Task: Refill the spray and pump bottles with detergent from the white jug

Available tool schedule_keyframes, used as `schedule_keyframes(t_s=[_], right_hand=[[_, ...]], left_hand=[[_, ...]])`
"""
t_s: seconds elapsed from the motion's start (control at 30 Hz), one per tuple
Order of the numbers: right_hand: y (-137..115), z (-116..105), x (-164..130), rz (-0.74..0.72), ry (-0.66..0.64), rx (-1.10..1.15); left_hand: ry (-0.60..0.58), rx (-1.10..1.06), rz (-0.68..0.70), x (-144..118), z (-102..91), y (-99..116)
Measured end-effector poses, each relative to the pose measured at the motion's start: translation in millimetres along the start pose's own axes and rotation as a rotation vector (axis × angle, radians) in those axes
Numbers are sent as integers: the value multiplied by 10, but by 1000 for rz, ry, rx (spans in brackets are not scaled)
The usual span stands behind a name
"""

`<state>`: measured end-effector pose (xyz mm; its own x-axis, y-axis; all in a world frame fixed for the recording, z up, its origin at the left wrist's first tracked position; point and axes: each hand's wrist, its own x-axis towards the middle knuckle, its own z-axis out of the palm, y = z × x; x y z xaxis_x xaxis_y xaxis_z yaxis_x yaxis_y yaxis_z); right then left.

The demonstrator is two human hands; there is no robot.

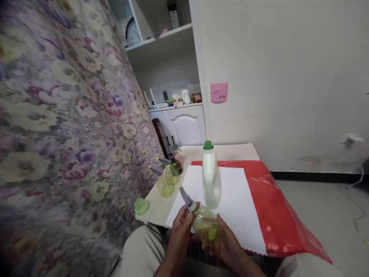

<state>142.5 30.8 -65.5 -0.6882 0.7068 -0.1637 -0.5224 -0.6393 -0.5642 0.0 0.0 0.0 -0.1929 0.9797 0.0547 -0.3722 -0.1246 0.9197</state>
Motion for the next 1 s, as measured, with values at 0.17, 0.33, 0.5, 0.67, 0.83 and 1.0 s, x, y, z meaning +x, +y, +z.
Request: schedule_keyframes(t_s=[0.17,0.33,0.5,0.67,0.83,1.0], right_hand=[[-20,31,19,79,47,37],[22,18,34,62,15,11],[38,-42,56,83,24,-62],[53,-135,58,30,117,-177],[93,-201,40,-1,83,-243],[121,-240,53,0,69,-273]], left_hand=[[42,66,36,-26,63,-8],[75,111,42,-33,73,-10],[129,143,93,26,-10,109],[305,316,247,171,-389,246],[553,661,384,391,-980,296],[607,752,423,645,-1365,331]])
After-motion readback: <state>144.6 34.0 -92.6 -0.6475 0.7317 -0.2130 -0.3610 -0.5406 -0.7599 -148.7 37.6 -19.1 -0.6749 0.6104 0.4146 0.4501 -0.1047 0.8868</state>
